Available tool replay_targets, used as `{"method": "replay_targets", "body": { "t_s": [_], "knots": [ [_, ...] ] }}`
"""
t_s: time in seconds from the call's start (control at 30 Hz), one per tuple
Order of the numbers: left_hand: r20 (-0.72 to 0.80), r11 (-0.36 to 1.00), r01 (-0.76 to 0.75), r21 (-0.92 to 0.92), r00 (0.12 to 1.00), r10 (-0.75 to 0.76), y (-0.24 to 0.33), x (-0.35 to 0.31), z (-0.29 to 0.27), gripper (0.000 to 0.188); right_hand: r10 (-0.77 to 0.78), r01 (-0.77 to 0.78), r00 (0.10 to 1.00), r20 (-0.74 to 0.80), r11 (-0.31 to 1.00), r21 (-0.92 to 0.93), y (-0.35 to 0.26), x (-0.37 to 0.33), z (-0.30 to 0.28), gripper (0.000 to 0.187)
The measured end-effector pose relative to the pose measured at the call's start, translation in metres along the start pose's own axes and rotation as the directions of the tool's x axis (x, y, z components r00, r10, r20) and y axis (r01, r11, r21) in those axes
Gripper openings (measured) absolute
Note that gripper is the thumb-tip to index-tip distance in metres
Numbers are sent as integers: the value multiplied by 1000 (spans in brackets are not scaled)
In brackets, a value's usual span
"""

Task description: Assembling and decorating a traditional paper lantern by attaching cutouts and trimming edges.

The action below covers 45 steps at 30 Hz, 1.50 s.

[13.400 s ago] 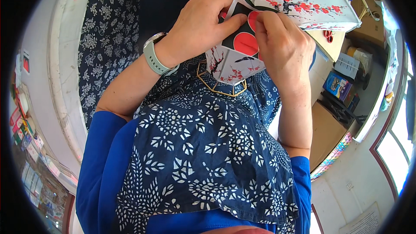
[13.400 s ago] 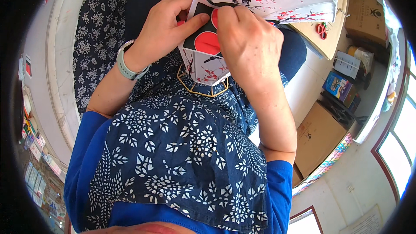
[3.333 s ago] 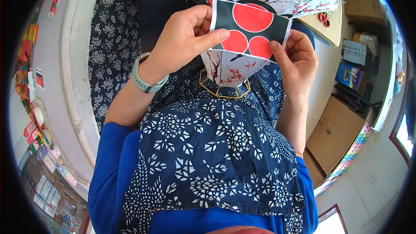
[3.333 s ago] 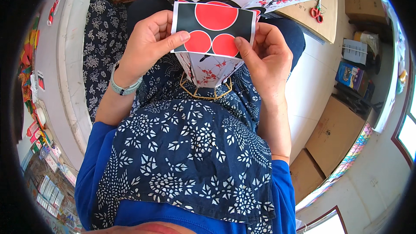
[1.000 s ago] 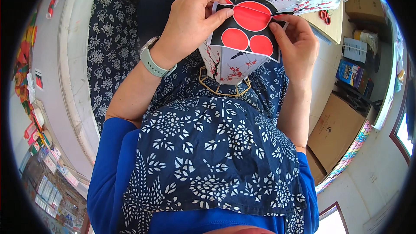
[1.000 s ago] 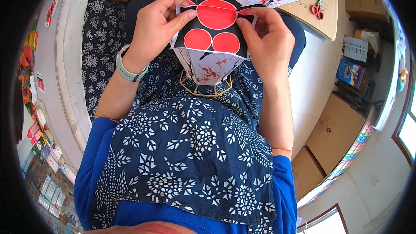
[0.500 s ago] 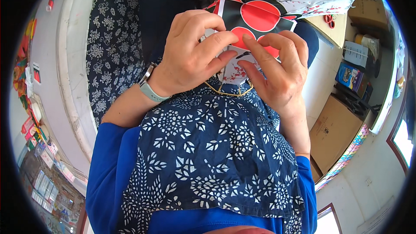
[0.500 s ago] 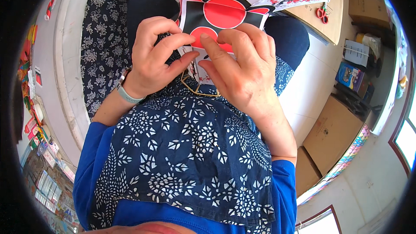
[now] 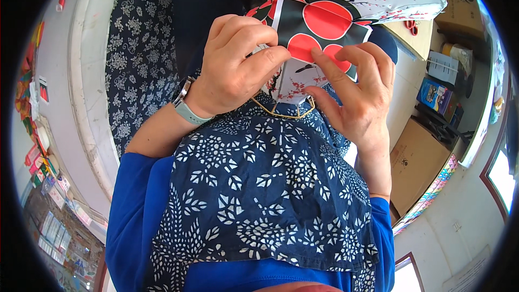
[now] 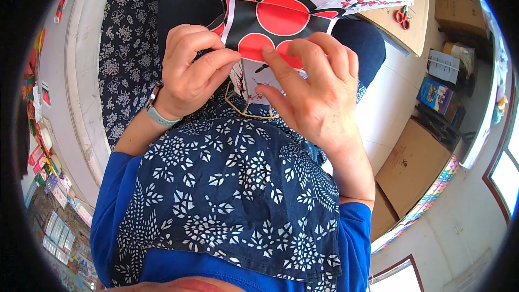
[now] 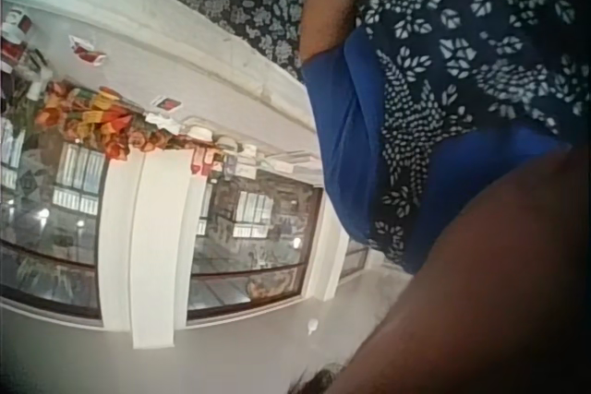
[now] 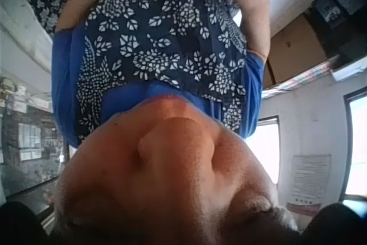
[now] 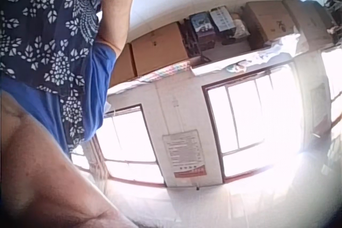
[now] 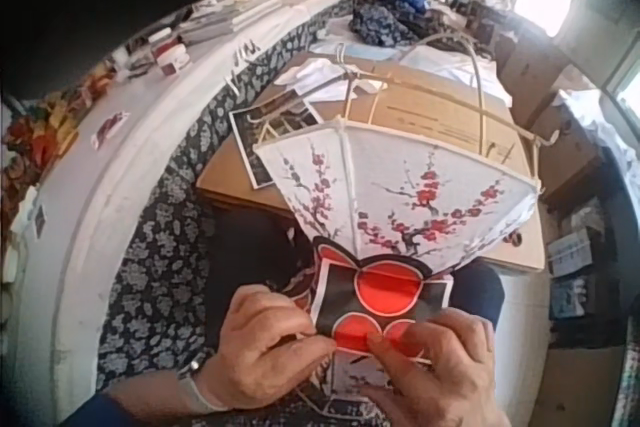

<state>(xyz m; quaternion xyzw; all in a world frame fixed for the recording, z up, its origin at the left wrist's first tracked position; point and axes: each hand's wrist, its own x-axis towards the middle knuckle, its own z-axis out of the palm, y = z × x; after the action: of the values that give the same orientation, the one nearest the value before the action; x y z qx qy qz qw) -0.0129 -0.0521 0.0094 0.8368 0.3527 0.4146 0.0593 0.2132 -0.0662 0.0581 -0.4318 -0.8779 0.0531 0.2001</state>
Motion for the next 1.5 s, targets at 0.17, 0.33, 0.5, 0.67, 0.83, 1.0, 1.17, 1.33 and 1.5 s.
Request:
{"method": "replay_targets", "body": {
  "t_s": [0.17,0.33,0.5,0.67,0.83,1.0,1.17,1.33,1.5],
  "knots": [
    [8,1000,-3,6,1000,3,1,0,1,33,32,-31,999,14,999,-34,11,-15,-9,48],
    [-8,1000,-18,11,1000,18,-2,-2,4,29,3,-8,996,-87,998,-62,23,-27,-12,44],
    [-18,1000,-2,-2,1000,2,-3,-3,5,29,49,-55,964,-260,998,-14,25,-34,5,40],
    [3,999,26,-33,1000,-26,2,2,3,31,61,-68,934,-353,998,-8,25,-35,25,42],
    [40,999,48,-24,998,-47,2,5,5,32,31,-35,934,-356,999,-3,26,-34,27,38],
    [39,999,-31,-14,999,32,-5,7,6,30,4,-3,927,-375,1000,5,32,-32,28,34],
    [62,997,-76,8,995,75,-5,12,2,28,-27,45,930,-367,998,41,34,-29,30,31],
    [81,994,-105,23,991,103,-7,13,0,25,-35,40,936,-350,999,7,33,-28,27,26],
    [84,995,-97,-3,992,96,-9,17,0,21,-15,21,934,-358,1000,14,31,-26,26,25]
  ]
}}
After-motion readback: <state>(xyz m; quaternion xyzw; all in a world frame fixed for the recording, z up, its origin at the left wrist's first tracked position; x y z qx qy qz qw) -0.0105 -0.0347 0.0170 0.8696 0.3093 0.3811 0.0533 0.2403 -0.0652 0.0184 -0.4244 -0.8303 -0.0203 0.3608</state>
